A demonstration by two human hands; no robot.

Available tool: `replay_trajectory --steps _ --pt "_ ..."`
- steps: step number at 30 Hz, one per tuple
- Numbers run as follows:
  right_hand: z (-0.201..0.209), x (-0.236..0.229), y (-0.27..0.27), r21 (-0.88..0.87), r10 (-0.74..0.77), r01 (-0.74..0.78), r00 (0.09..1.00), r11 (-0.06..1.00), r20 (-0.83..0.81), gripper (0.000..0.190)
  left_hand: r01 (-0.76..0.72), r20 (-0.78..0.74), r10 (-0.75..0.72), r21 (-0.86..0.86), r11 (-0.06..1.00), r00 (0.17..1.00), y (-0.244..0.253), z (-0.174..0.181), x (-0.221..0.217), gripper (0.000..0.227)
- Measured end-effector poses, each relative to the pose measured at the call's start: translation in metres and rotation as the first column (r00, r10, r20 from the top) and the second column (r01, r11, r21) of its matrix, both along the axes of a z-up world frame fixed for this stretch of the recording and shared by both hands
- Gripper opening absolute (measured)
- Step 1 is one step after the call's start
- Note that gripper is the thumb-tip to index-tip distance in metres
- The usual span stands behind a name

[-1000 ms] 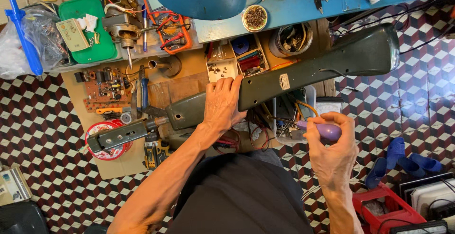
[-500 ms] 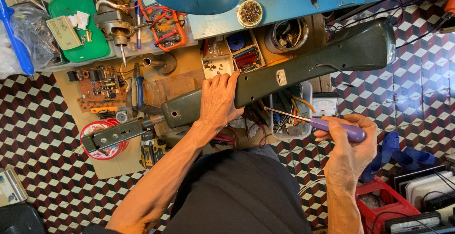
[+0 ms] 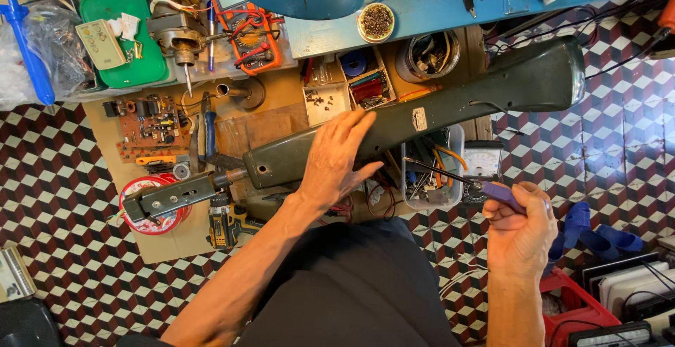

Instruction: The person aligns a long green metal part with a bracket, then uses a screwdriver to fasten screws into the part. The person repeatedly picks up screws and tightens them into the metal part on a cluttered workbench.

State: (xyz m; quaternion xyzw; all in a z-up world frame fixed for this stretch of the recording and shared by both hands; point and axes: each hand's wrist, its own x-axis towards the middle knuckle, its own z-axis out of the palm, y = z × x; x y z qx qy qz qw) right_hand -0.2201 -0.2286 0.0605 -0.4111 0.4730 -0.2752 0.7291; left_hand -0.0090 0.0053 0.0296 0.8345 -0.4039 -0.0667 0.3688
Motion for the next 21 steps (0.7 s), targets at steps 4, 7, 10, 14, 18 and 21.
replay_trajectory --steps 4,7,10,14,18,21 --pt "-0.006 -0.001 0.004 0.021 -0.001 0.001 1.0 1.0 0.013 0.014 -0.02 -0.654 -0.132 -0.22 0.975 0.745 -0.005 0.009 -0.018 0.059" --pt "-0.011 -0.007 0.007 0.054 0.002 -0.004 1.0 0.999 0.029 0.015 -0.145 -0.919 -0.224 -0.283 0.948 0.325 -0.009 0.005 -0.028 0.047" --pt "-0.014 -0.015 0.01 0.072 -0.014 0.013 1.0 0.997 0.01 0.016 -0.238 -0.963 -0.225 -0.256 0.937 0.15 -0.01 0.001 -0.039 0.039" --pt "-0.014 -0.026 0.017 0.079 -0.035 0.035 0.999 0.996 0.0 0.014 -0.352 -0.966 -0.245 -0.26 0.899 0.086 -0.013 0.002 -0.055 0.034" --pt "-0.01 -0.039 0.029 0.065 -0.065 0.065 0.998 0.996 -0.002 0.016 -0.385 -0.984 -0.177 -0.17 0.907 0.017 -0.011 0.002 -0.064 0.029" --pt "-0.005 -0.054 0.035 -0.003 -0.114 0.114 0.993 0.994 -0.039 0.017 -0.48 -0.987 -0.152 -0.108 0.871 -0.053 -0.008 -0.006 -0.07 0.025"
